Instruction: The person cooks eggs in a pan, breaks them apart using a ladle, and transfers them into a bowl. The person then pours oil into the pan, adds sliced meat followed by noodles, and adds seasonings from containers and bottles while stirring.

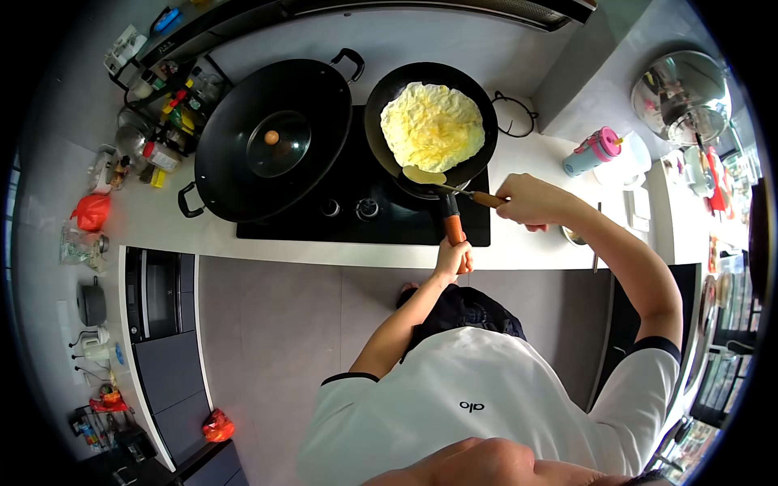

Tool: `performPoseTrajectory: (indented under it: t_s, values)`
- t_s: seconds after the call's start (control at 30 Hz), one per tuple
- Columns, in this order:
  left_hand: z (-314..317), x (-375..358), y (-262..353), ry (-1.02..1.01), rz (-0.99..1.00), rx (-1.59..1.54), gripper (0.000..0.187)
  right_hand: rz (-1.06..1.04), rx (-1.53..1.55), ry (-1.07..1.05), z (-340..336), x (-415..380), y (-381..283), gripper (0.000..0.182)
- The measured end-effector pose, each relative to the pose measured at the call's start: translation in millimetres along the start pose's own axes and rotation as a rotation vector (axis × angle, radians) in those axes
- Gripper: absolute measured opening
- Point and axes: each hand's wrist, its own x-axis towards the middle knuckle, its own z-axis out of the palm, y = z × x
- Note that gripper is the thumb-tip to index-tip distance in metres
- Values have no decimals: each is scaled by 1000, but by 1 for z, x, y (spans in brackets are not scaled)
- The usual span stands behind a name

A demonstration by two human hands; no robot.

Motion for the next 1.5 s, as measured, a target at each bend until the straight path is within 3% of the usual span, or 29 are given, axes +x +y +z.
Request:
performPoseTrajectory:
  t_s: [0.23, 0.37, 0.77, 0.97, 1.13, 1.23, 1.37, 1.5]
  values:
    - [-1, -1, -2, -10, -1, 7, 26, 13, -78, -92, -46, 12, 20, 17]
    - [2, -1, 1, 8, -15, 7, 27, -76, 75, -139, -59, 24, 10, 12]
    - [-5, 6, -9, -6, -8, 13, 24, -113, 328, 29, 56, 24, 1, 22]
    - [-3, 5, -7, 7, 7, 61, 8, -193, 425, 209, 93, 42, -5, 24]
    - [2, 1, -5, -3, 35, 80, 23, -231, 496, 323, 105, 66, -18, 24]
    - [-7, 2, -8, -61, 43, 146, 26, -170, 730, 222, 103, 65, -31, 21]
    - [-15, 8, -16, -152, 97, 59, 28, -244, 910, 271, 121, 84, -35, 17]
    - [-14, 9, -16, -102, 60, 40, 25, -324, 1333, 146, 118, 86, -38, 17]
